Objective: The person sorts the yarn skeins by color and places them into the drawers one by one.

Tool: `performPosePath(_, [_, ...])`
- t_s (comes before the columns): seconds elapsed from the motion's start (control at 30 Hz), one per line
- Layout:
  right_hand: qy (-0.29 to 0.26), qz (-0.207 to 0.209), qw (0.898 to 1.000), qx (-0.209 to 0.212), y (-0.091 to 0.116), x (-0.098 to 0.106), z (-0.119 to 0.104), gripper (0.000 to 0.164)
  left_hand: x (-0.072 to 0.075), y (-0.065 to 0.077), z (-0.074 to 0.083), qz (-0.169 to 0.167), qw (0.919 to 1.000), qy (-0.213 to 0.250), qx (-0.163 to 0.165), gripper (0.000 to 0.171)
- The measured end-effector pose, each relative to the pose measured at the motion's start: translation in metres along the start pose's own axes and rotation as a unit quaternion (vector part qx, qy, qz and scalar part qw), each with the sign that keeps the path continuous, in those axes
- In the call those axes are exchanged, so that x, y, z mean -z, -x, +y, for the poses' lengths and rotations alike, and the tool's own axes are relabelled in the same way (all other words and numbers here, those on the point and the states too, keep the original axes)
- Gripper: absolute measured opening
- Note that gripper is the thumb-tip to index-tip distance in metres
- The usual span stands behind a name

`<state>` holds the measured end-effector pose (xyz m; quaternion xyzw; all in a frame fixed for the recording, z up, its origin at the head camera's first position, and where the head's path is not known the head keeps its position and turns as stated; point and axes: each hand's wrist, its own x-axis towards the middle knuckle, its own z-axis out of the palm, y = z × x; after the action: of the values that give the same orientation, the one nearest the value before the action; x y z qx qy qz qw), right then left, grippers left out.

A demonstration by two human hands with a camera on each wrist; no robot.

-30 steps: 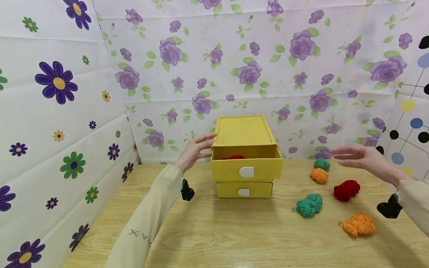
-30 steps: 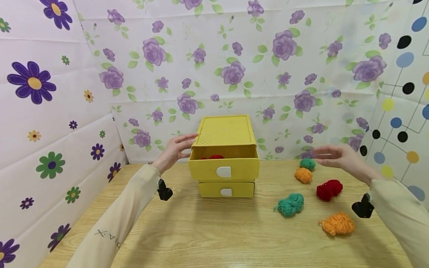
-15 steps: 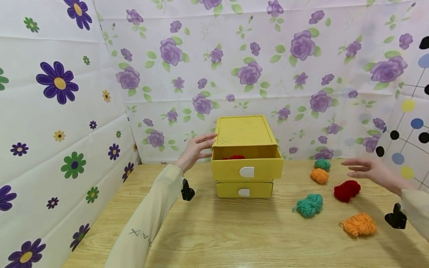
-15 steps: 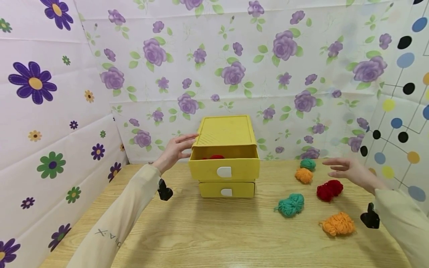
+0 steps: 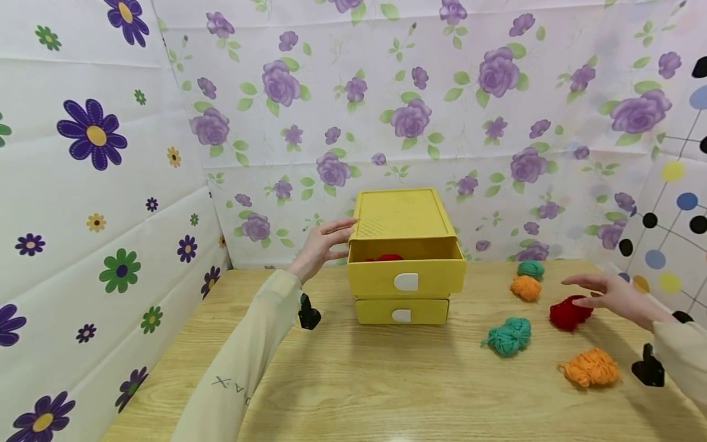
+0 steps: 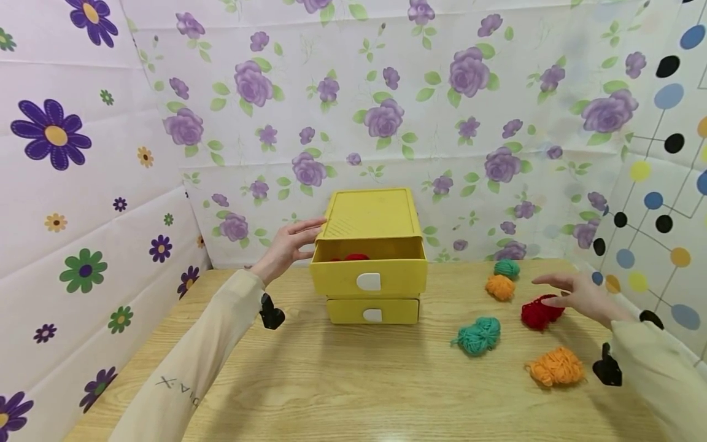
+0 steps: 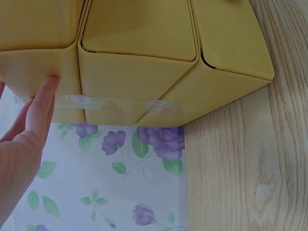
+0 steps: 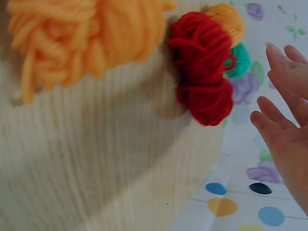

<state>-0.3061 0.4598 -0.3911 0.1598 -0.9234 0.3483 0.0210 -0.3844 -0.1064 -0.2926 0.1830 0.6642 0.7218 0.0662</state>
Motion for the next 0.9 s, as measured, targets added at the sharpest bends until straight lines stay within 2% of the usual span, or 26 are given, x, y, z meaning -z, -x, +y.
performPosePath(0.2, [0.048, -0.020, 0.998, 0.032, 0.000, -0.009, 0.010, 0.054, 0.000, 0.000, 0.000, -0.002, 1.0000, -0.003, -0.003, 0.037])
performPosePath(0.4, [0.088, 0.005, 0.994, 0.060, -0.001, -0.015, 0.012, 0.052, 0.000, 0.000, 0.000, -0.001, 1.0000, -0.005, -0.002, 0.037])
performPosePath(0.67, [0.088, 0.006, 0.994, 0.058, 0.002, -0.019, 0.023, 0.046, -0.001, -0.001, 0.000, -0.001, 1.0000, -0.004, -0.001, 0.035])
performPosePath(0.9, [0.064, -0.018, 0.998, 0.023, 0.002, -0.022, 0.027, 0.033, 0.000, 0.000, -0.001, 0.001, 1.0000, -0.001, 0.000, 0.036])
